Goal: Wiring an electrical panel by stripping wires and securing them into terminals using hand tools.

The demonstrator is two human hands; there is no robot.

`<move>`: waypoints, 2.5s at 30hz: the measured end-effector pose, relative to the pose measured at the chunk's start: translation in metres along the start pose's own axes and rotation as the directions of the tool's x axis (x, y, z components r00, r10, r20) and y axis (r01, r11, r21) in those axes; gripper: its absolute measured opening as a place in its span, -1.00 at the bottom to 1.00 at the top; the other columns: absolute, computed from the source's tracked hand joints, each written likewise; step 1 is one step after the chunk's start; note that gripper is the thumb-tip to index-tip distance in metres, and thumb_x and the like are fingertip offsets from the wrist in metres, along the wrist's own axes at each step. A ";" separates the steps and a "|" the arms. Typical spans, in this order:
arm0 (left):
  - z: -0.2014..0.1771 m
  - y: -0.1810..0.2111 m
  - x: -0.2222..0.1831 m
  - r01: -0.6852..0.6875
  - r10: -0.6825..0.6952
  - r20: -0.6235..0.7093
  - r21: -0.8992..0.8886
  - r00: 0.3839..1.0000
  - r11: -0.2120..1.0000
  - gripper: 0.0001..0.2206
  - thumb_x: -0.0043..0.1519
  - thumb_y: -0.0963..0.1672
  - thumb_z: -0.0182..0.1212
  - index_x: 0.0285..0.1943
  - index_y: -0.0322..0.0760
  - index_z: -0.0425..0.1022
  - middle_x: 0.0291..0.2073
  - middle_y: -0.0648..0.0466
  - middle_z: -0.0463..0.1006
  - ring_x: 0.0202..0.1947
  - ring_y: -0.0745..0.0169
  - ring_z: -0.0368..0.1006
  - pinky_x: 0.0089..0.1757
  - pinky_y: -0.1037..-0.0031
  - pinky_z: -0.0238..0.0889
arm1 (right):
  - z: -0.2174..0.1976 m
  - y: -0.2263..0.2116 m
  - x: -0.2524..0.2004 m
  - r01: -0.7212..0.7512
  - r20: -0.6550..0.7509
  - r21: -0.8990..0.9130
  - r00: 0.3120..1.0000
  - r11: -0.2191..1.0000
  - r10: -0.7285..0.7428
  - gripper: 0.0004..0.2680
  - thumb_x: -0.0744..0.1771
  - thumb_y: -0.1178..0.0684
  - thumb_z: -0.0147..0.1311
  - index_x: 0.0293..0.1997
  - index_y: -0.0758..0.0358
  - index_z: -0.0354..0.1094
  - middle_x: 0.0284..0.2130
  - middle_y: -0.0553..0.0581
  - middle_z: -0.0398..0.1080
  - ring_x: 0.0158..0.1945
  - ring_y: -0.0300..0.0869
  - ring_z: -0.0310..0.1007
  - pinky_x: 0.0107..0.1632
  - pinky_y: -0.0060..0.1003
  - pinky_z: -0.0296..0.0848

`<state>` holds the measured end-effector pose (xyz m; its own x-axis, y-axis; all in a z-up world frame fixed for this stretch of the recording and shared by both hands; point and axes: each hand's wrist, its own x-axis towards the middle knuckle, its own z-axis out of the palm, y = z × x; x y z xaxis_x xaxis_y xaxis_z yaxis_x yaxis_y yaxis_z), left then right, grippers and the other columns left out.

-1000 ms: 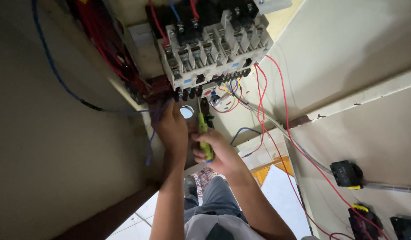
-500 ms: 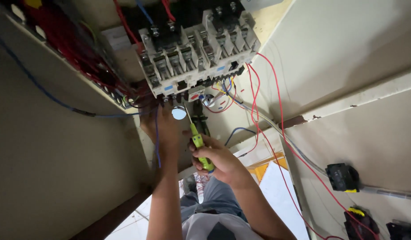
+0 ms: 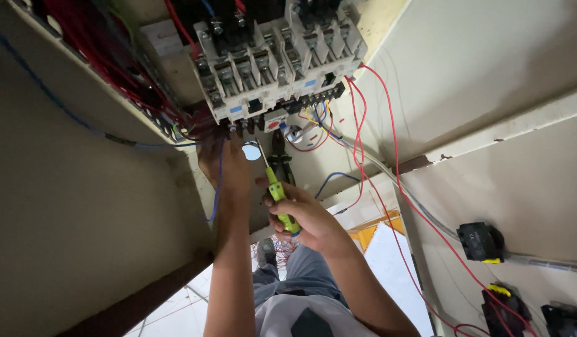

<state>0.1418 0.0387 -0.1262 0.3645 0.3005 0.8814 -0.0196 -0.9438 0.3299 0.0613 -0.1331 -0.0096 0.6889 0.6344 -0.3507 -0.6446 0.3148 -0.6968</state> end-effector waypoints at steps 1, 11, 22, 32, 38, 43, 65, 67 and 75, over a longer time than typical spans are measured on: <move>0.001 -0.002 -0.003 0.000 0.000 0.000 0.000 1.000 1.000 -0.71 0.23 -0.32 0.22 -0.54 -0.19 0.42 -0.70 0.24 0.36 -0.63 0.30 0.24 -0.40 0.64 0.27 | 0.000 -0.001 0.000 0.000 0.000 0.000 1.000 1.000 0.000 -0.87 0.30 0.31 -0.02 -0.11 0.31 0.22 -0.41 0.06 0.15 -0.54 -0.25 0.26 -0.59 -0.37 0.25; -0.004 -0.001 -0.003 0.198 -0.172 0.163 -0.155 0.972 0.968 -0.68 0.29 -0.32 0.14 -0.58 -0.26 0.38 -0.69 0.16 0.24 -0.58 0.34 0.17 -0.38 0.61 0.25 | -0.002 0.003 -0.001 0.004 -0.017 -0.035 1.000 0.999 -0.004 -0.89 0.31 0.27 0.03 -0.11 0.35 0.24 -0.47 0.08 0.18 -0.52 -0.20 0.31 -0.58 -0.35 0.28; -0.004 0.000 0.000 0.070 -0.062 0.079 -0.107 0.995 0.992 -0.73 0.28 -0.27 0.26 -0.53 -0.26 0.49 -0.61 0.11 0.43 -0.46 0.20 0.39 -0.26 0.51 0.31 | -0.030 0.043 0.020 0.065 -0.222 -0.098 0.971 0.993 -0.086 -0.72 0.29 0.24 0.26 0.10 0.52 0.38 -0.35 0.34 0.32 -0.29 0.07 0.51 -0.51 -0.16 0.56; 0.019 -0.018 -0.028 0.173 -0.163 0.097 -0.107 0.982 0.979 -0.88 0.27 -0.28 0.28 -0.35 -0.38 0.61 -0.42 0.03 0.57 -0.24 0.09 0.53 -0.16 0.40 0.43 | -0.005 0.032 0.019 0.125 -0.313 -0.234 0.929 0.964 -0.196 -0.52 0.35 0.01 0.17 0.41 0.39 0.15 -0.24 0.28 0.29 -0.41 -0.17 0.39 -0.63 -0.48 0.29; 0.003 -0.005 -0.011 0.147 -0.143 0.105 -0.033 0.984 0.989 -0.97 0.19 -0.26 0.37 -0.27 -0.32 0.66 -0.27 0.04 0.60 -0.09 0.02 0.53 -0.09 0.39 0.45 | -0.009 0.034 0.018 0.145 -0.304 -0.296 0.923 0.944 -0.237 -0.50 0.36 -0.09 0.15 0.43 0.37 0.14 -0.21 0.27 0.33 -0.45 -0.26 0.30 -0.65 -0.53 0.16; -0.011 0.014 -0.005 0.665 -0.536 0.655 0.067 0.533 0.744 -0.63 0.41 -0.18 0.11 0.42 -0.33 0.35 0.28 -0.15 0.49 0.30 -0.09 0.38 0.29 0.19 0.24 | -0.020 0.038 0.023 0.143 -0.312 -0.273 0.922 0.951 -0.228 -0.53 0.38 -0.03 0.13 0.42 0.41 0.13 -0.21 0.30 0.37 -0.51 -0.29 0.27 -0.68 -0.53 0.13; 0.068 -0.061 -0.104 0.778 -0.581 0.567 -0.186 0.584 0.601 -0.74 0.38 -0.15 0.10 0.22 -0.26 0.54 0.02 0.05 0.60 0.10 0.16 0.50 0.12 0.51 0.26 | -0.013 -0.001 0.013 0.108 -0.186 0.128 0.979 0.986 -0.083 -0.47 0.33 0.05 -0.07 0.49 0.49 -0.06 -0.21 0.21 0.24 -0.45 -0.32 0.26 -0.69 -0.56 0.20; 0.071 -0.057 -0.105 0.822 -0.615 0.595 -0.148 0.518 0.550 -0.73 0.40 -0.15 0.08 0.23 -0.29 0.52 0.02 0.07 0.58 0.11 0.24 0.49 0.08 0.59 0.26 | -0.004 -0.002 0.010 0.129 -0.176 0.055 0.977 0.990 -0.117 -0.47 0.33 0.10 -0.08 0.50 0.52 -0.09 -0.21 0.27 0.24 -0.47 -0.28 0.31 -0.70 -0.52 0.27; 0.001 0.005 -0.005 0.332 -0.278 0.338 -0.114 0.899 0.936 -0.81 0.42 -0.16 0.13 -0.03 -0.51 0.54 -0.20 -0.17 0.59 -0.11 -0.19 0.55 -0.03 0.28 0.37 | -0.007 0.037 0.022 0.291 0.142 -0.956 0.564 0.034 -0.814 -0.66 0.29 0.34 0.06 0.20 0.25 0.40 -0.21 0.19 0.29 -0.30 0.20 0.56 -0.42 -0.08 0.59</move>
<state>0.1404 0.0320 -0.1289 0.6478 0.4859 0.5868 -0.0031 -0.7685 0.6398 0.0552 -0.1121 -0.0476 0.8655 0.2020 0.4584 0.4955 -0.4795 -0.7243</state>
